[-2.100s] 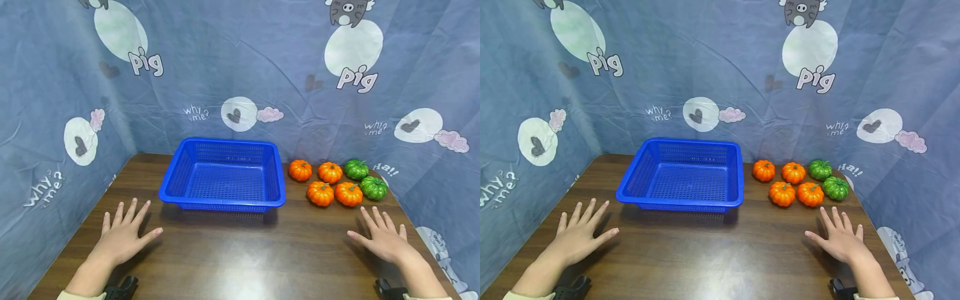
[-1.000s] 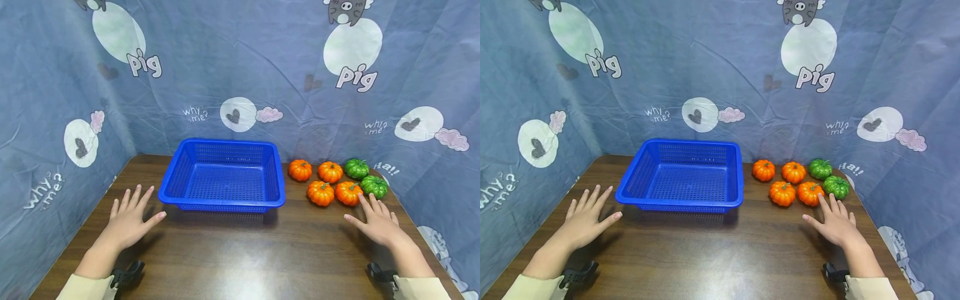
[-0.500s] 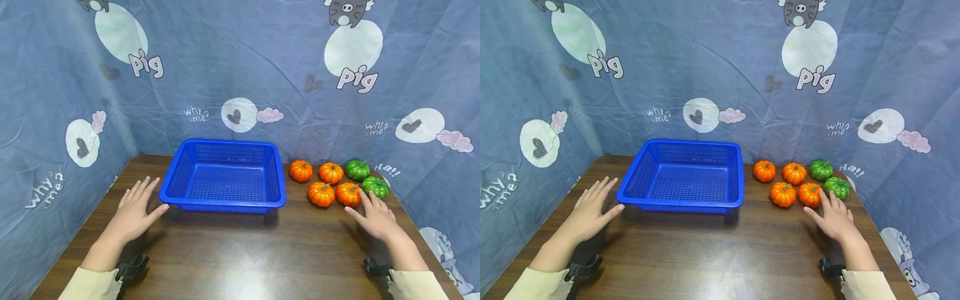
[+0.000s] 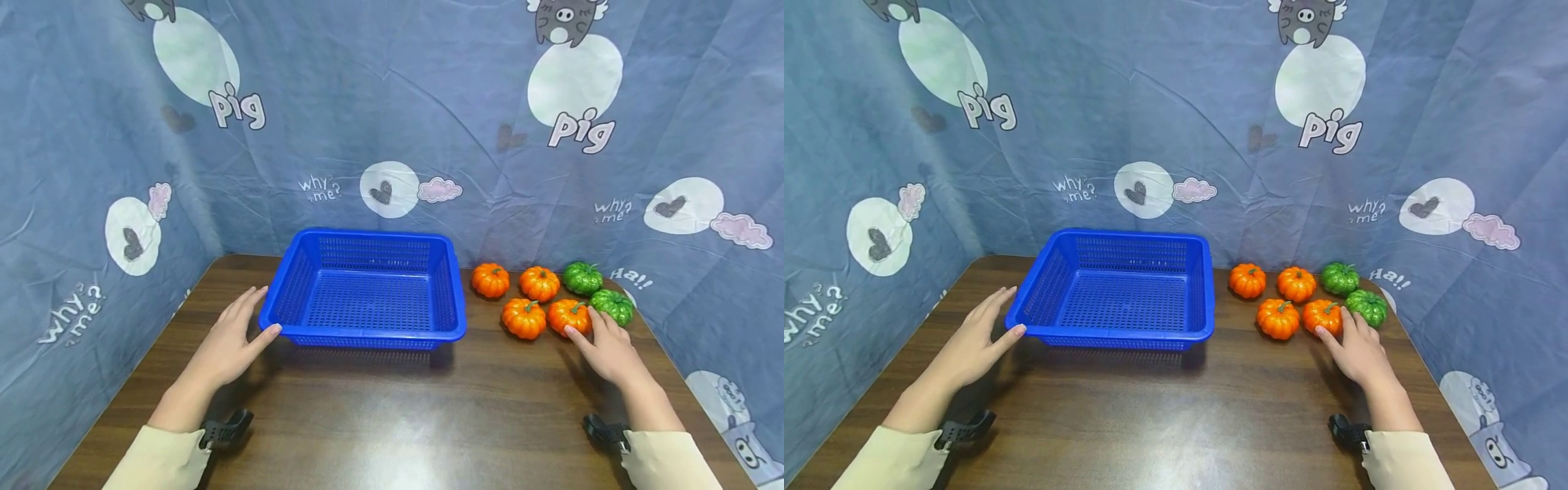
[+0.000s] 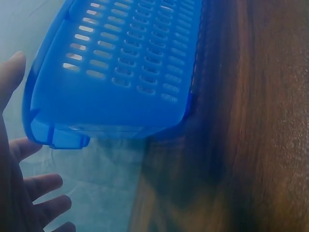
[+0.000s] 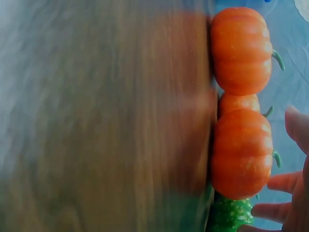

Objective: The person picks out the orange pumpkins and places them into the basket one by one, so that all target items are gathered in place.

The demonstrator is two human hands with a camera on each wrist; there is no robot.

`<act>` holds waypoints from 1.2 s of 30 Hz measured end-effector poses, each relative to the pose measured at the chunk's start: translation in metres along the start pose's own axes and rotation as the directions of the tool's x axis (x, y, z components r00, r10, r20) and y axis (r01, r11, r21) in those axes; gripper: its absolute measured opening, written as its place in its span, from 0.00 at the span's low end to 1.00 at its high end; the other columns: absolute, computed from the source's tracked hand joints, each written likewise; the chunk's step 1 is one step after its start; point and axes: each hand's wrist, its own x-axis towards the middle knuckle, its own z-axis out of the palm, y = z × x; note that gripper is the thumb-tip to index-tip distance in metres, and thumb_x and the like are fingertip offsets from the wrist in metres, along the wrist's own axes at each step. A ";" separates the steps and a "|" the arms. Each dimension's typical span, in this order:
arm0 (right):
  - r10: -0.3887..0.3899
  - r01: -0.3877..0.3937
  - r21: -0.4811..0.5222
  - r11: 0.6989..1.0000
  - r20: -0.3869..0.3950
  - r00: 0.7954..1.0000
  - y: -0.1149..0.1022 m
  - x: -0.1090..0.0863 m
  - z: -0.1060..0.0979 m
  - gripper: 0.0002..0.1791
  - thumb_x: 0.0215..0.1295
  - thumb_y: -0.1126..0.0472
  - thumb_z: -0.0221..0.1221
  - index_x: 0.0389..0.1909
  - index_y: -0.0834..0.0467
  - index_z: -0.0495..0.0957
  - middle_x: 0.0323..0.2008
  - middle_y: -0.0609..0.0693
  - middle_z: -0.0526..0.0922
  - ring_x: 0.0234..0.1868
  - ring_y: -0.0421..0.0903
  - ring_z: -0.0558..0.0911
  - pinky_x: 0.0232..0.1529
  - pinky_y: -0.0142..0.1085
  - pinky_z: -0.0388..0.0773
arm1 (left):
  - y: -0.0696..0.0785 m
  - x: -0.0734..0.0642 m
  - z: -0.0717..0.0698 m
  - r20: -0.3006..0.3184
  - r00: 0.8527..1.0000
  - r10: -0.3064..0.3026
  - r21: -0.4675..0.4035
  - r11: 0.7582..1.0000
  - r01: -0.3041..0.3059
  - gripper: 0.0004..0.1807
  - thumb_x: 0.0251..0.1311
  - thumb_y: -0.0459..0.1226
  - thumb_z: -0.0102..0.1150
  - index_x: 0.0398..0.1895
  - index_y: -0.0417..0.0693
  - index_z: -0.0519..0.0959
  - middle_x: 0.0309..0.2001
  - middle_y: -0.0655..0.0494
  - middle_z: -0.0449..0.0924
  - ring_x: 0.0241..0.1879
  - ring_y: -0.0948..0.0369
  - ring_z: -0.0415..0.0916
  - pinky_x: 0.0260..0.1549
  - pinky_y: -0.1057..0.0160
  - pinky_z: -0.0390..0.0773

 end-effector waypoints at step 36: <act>0.132 -0.103 0.273 0.956 -0.091 0.987 0.000 0.021 0.009 0.48 0.70 0.44 0.59 0.69 0.79 0.52 0.63 0.81 0.62 0.62 0.75 0.65 0.62 0.65 0.63 | 0.005 0.003 0.018 0.074 0.993 -0.088 -0.463 0.879 0.112 0.37 0.74 0.41 0.53 0.79 0.48 0.49 0.72 0.29 0.56 0.68 0.33 0.61 0.63 0.33 0.64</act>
